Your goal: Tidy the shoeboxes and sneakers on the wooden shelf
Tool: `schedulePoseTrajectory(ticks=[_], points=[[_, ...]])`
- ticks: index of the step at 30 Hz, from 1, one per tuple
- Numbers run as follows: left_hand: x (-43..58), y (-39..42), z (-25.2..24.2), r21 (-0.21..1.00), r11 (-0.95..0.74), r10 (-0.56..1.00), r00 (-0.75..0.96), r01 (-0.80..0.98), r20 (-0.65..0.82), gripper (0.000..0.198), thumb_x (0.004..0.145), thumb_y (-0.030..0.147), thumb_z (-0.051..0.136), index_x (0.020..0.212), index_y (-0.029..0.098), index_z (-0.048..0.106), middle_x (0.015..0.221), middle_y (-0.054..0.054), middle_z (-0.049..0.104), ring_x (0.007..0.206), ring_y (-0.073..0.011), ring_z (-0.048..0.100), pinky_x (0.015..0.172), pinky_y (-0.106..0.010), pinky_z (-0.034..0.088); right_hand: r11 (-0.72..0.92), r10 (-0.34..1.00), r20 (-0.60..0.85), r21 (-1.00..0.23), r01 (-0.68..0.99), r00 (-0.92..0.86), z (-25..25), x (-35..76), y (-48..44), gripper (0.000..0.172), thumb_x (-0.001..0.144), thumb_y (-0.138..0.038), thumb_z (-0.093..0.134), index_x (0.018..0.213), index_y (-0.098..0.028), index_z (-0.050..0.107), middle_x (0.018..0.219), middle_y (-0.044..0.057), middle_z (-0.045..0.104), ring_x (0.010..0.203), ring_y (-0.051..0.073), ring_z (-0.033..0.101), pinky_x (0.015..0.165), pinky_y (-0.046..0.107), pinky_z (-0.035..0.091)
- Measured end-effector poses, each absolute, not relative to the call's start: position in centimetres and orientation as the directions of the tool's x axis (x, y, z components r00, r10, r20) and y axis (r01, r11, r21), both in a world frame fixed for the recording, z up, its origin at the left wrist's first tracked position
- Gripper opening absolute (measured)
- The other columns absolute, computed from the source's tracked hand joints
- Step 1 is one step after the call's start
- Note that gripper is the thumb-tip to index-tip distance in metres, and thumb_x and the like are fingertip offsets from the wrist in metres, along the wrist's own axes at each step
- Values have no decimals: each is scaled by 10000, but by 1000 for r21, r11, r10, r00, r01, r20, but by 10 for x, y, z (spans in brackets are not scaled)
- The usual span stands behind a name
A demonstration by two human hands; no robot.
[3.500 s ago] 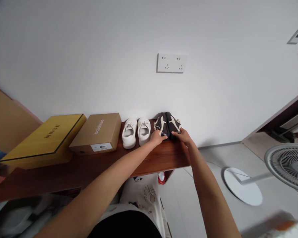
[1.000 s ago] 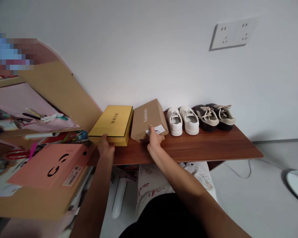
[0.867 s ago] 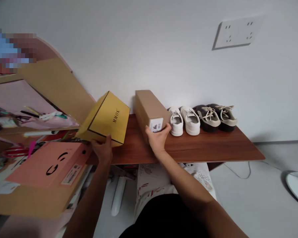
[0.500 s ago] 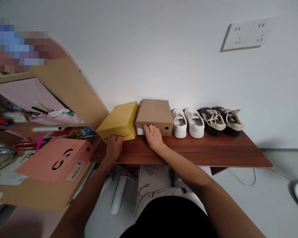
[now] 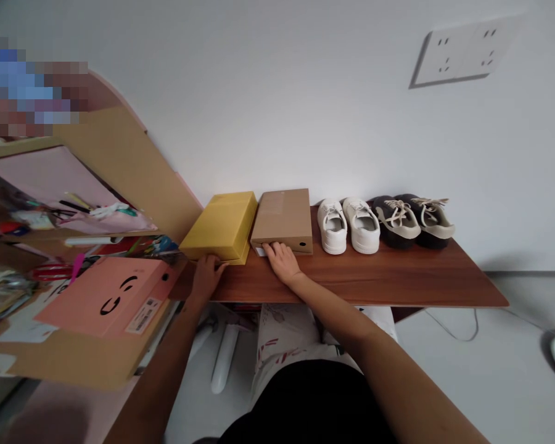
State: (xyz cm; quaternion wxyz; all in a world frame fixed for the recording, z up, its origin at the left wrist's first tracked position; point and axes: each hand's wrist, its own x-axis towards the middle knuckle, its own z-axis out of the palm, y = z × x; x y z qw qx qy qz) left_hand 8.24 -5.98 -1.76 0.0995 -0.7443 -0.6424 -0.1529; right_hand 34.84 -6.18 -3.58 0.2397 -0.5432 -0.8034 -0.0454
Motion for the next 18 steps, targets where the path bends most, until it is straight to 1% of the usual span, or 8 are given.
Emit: schedulePoseTrajectory(ticks=[3,6,7,9,11,13,15,18], points=[[95,-67,-8,69,-21,923,-7,997,385,217,914,335,551,985,136,604,1103,-186,564,1101,-347,541,937,-465,455,445,798,542,-235,864,-263,-33,357,-78,426,979,-252,479,1396,-183,534,1312,170,555,1138,288,488,1024,451,375],[122,-80,6,61,82,914,-100,995,393,262,881,259,556,1073,85,588,1146,-237,555,1129,-399,533,934,-540,453,467,725,667,-291,835,-173,-34,388,-104,492,944,-378,554,1397,-188,519,1426,166,481,1296,310,420,1126,496,313],[136,-84,11,85,50,908,-81,995,412,301,876,250,559,1122,76,573,1164,-244,552,1145,-404,530,943,-556,451,437,716,691,-330,837,-101,-35,405,-112,507,938,-399,560,1399,-196,509,1434,166,468,1317,312,412,1130,505,317],[175,-93,16,200,-144,886,37,969,462,376,882,256,568,1219,93,541,1207,-229,543,1176,-378,532,982,-551,452,317,700,707,-435,843,101,-38,447,-123,522,934,-410,555,1408,-204,487,1430,178,449,1325,320,415,1107,527,349],[228,-99,15,363,-414,847,207,835,489,411,896,267,574,1288,151,522,1241,-185,533,1168,-313,564,1003,-490,477,170,663,685,-532,830,303,-39,493,-126,525,935,-399,538,1414,-197,466,1427,200,426,1327,338,414,1079,559,373],[292,-98,9,509,-571,811,347,644,470,421,903,258,581,1318,219,525,1291,-143,511,1136,-250,602,1003,-434,502,53,637,643,-587,808,425,-38,534,-120,533,928,-392,533,1408,-174,455,1428,224,402,1334,359,407,1059,584,383],[356,-88,-1,562,-623,782,407,545,472,453,881,248,626,1325,228,537,1344,-143,491,1253,-269,549,1087,-451,446,-7,668,588,-607,795,455,-35,561,-107,555,907,-395,555,1394,-149,450,1410,243,411,1324,374,423,1039,583,402],[430,-62,-16,640,-527,843,250,559,476,460,825,202,693,1267,173,569,1419,-198,430,1358,-340,462,1131,-525,386,-11,750,503,-640,768,429,-32,578,-85,590,862,-405,610,1357,-127,448,1330,241,489,1268,358,487,1002,525,451]])
